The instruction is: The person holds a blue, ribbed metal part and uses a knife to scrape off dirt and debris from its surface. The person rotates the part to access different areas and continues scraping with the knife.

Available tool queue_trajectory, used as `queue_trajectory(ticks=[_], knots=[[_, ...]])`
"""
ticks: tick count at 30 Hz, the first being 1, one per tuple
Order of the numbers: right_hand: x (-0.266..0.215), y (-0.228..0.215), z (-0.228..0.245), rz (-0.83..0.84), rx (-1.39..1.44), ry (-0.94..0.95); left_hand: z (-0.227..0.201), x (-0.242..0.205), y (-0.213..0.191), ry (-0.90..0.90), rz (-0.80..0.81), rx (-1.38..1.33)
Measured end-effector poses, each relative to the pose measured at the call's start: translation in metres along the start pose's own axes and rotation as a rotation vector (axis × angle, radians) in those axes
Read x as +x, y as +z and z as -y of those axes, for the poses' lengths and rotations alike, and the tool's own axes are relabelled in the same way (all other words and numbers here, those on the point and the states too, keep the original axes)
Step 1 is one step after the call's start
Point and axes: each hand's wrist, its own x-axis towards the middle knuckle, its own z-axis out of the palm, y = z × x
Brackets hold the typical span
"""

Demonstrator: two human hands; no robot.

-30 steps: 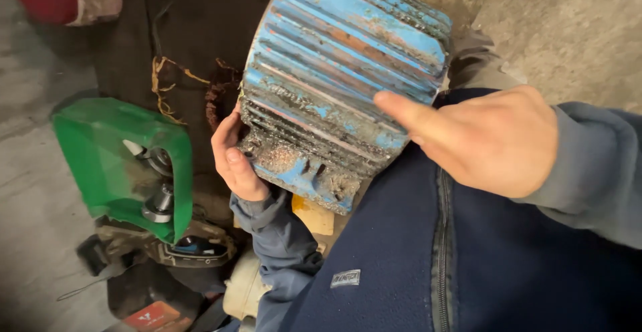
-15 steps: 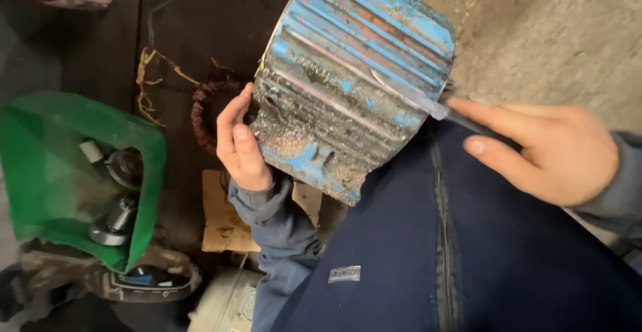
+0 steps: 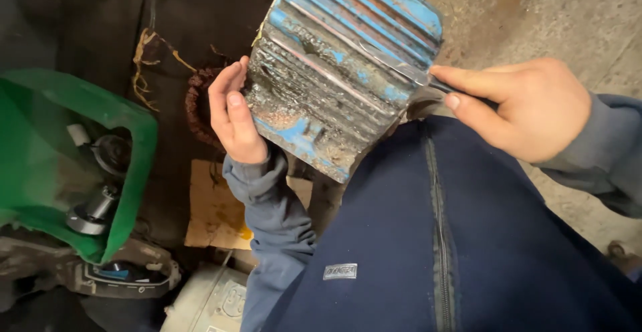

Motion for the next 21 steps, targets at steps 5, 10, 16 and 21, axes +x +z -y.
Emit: queue_trajectory(ticks=[5,10,16,21], knots=[[0.009,-0.011,0.005,0.114,-0.058,0.11,0.005,0.001,-0.002,0.016,0.016,0.0],[0.005,-0.015,-0.002,0.164,0.028,0.126,0.008,0.002,-0.004,0.018,0.041,-0.042],[-0.017,-0.004,-0.002,0.013,0.082,-0.055,0.008,0.0,-0.006,0.002,0.007,-0.053],[0.002,-0.013,-0.002,0.029,-0.074,-0.009,0.007,0.003,-0.008,0.026,0.067,0.005]])
